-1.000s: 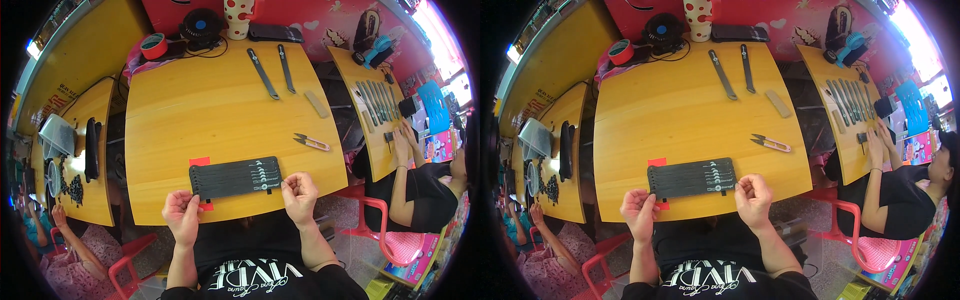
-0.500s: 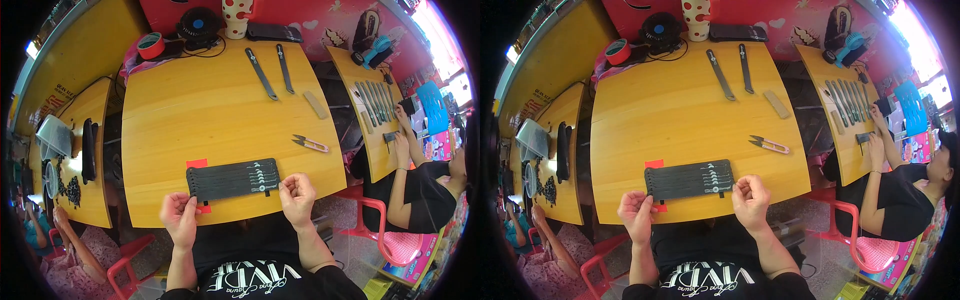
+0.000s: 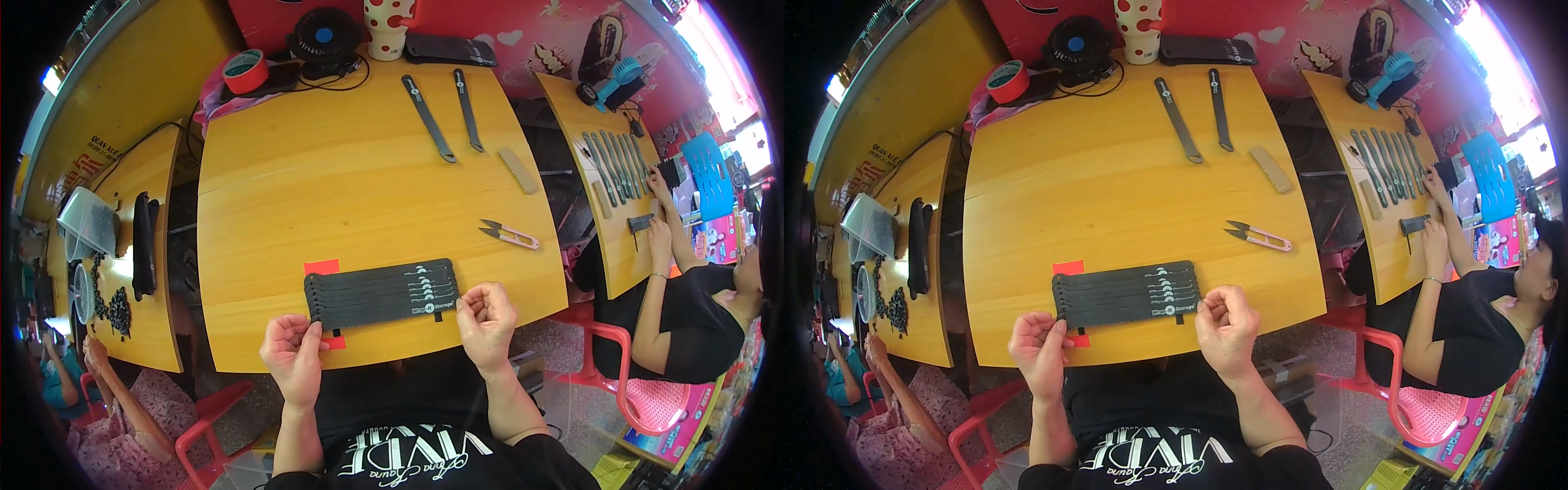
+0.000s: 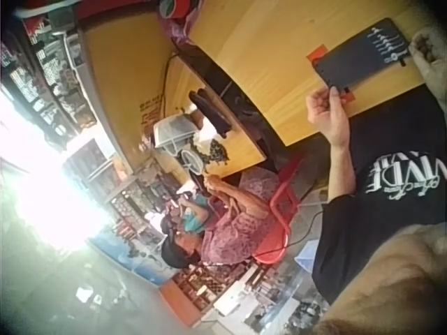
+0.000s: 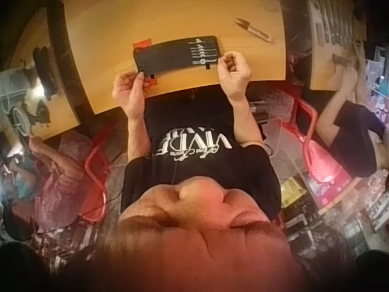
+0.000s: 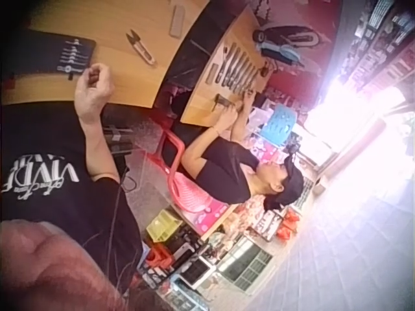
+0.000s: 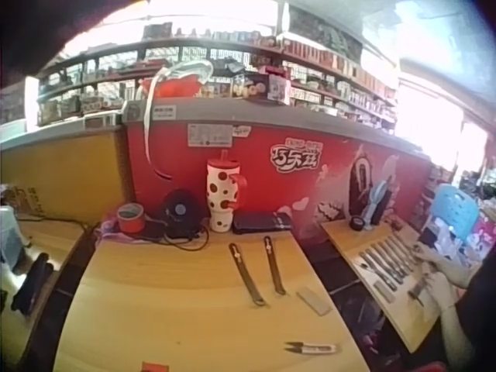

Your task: Assembling plastic buckles and tags onto black elastic straps at a workshop table.

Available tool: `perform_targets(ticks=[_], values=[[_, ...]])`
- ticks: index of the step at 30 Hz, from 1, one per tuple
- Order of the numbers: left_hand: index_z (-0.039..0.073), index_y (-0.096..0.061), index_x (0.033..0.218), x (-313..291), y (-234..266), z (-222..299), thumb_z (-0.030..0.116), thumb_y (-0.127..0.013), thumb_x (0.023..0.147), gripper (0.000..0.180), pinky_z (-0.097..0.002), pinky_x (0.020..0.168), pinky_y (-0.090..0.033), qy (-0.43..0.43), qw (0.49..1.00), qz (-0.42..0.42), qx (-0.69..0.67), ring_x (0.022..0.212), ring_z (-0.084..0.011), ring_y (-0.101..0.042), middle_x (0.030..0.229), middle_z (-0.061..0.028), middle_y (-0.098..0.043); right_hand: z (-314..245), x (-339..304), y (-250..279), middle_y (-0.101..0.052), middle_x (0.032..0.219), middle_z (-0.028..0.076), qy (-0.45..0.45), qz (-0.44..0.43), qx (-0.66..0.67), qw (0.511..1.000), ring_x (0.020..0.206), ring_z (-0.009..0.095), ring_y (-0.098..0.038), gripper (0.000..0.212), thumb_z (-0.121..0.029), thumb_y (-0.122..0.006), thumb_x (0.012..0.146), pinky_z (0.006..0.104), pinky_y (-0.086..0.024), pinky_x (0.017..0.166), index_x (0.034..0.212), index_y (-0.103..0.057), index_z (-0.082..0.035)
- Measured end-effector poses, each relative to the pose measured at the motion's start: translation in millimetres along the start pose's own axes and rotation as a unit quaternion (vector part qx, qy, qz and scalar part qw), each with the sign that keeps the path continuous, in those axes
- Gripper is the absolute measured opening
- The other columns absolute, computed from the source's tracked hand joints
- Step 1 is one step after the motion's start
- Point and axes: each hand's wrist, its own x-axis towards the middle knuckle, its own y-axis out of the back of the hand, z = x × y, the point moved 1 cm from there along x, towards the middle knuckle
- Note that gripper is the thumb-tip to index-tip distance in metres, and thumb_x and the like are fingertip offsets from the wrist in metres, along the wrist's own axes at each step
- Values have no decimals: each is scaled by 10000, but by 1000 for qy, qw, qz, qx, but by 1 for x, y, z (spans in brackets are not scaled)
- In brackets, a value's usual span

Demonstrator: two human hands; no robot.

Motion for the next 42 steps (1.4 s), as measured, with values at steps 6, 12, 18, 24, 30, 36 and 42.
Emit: perform_targets(ticks=[6,12,18,24,30,36,42], values=[[10,-549,936,0,-1,0,-46,-624,850,127,-162,392,-368,3,1000,-2,4,542,-71,-581,765,-45,-608,-1,1,0,-554,682,18,-2,0,-8,1000,555,60,-508,187,104,-650,751,202,-413,501,822,-526,-17],[10,-551,931,0,-1,0,-51,-625,847,127,-162,391,-366,4,1000,2,0,538,-75,-583,766,-48,-610,-3,1,0,-556,686,22,9,-2,-19,1000,560,71,-518,187,107,-646,750,212,-428,515,825,-526,-15],[9,-552,929,0,0,1,-50,-628,844,129,-163,392,-368,2,1000,4,0,537,-78,-585,761,-51,-614,-2,2,0,-555,686,26,15,-6,-24,1000,560,78,-523,188,109,-643,749,218,-431,516,824,-524,-16],[-16,-545,924,0,-1,6,-75,-625,847,127,-192,541,-504,25,1000,-4,2,606,-63,-570,779,-50,-593,0,2,-1,-552,686,13,24,-2,-20,1000,553,46,-498,185,111,-639,757,191,-396,493,820,-522,-17],[-14,-545,917,-1,-2,7,-71,-627,848,120,-189,520,-493,30,1000,-1,9,587,-59,-563,773,-48,-594,-2,3,-1,-548,691,-2,28,-1,-26,999,551,17,-475,188,116,-638,760,168,-366,476,817,-521,-19],[-13,-544,914,-1,-2,5,-69,-629,847,121,-187,521,-492,28,1000,2,9,590,-57,-562,773,-45,-592,-2,4,-1,-543,692,-3,27,-5,-31,999,556,17,-476,193,123,-638,754,168,-375,482,811,-518,-17],[-15,-543,922,0,-1,5,-70,-629,847,127,-195,535,-504,26,1000,0,11,607,-62,-567,776,-43,-589,-3,4,-2,-543,649,33,24,-1,-41,999,514,91,-528,184,118,-634,725,225,-428,483,785,-522,-15]])
